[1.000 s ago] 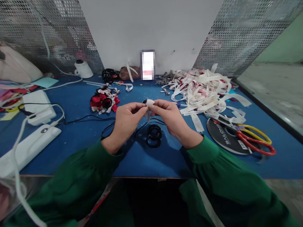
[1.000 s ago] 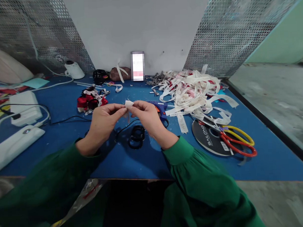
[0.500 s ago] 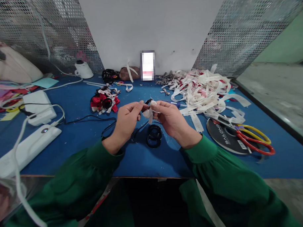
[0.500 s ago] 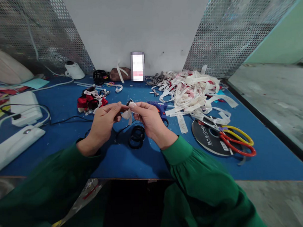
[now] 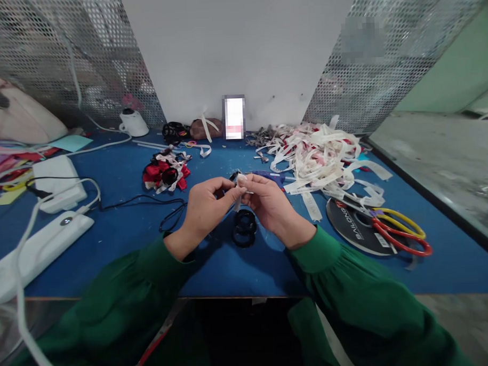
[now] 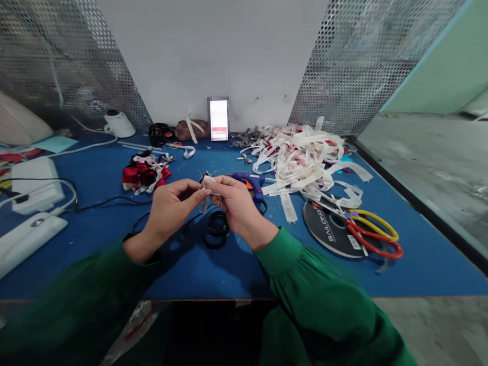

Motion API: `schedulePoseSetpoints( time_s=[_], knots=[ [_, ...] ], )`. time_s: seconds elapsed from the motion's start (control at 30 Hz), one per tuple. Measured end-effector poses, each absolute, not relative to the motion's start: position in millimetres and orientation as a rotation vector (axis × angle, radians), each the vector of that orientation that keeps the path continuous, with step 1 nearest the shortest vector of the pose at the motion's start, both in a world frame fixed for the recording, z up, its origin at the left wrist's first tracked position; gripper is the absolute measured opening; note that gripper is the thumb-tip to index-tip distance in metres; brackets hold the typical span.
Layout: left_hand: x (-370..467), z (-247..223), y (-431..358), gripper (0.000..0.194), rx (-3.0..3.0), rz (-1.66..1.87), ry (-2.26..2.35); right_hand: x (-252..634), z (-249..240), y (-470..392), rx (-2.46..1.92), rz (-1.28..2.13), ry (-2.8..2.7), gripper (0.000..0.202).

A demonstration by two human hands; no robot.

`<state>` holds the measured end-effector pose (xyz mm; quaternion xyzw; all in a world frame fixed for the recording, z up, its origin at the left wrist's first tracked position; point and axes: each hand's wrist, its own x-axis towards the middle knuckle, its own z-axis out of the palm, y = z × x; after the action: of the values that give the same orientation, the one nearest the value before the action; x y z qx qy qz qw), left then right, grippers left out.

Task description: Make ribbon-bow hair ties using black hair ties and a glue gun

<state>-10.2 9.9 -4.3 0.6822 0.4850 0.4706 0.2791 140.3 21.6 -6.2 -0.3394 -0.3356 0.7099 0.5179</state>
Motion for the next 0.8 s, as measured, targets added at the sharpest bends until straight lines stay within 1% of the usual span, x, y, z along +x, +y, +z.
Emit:
schedulePoseSetpoints(
  time_s=[0.17, 0.3, 0.53, 0.8],
  knots=[
    [-9.8, -2.1, 10.0, 0.02, 1.808, 1.263, 1.274, 139.8, -6.6, 20.7, -0.8, 1.717, -0.849, 0.033],
    [-9.8, 2.6, 9.2, 0.016, 1.755, 1.291, 1.216, 139.4, -7.8, 21.3, -0.78, 1.76, -0.827, 0.028],
    [-8.7, 4.6, 7.3, 0.018, 1.74, 1.308, 1.186, 139.1, -9.9, 22.9, -0.766, 1.808, -0.812, 0.026],
    [-8.9, 5.3, 7.1, 0.017, 1.746, 1.328, 1.195, 138.1, -7.7, 21.0, -0.772, 1.808, -0.769, 0.029]
  ],
)
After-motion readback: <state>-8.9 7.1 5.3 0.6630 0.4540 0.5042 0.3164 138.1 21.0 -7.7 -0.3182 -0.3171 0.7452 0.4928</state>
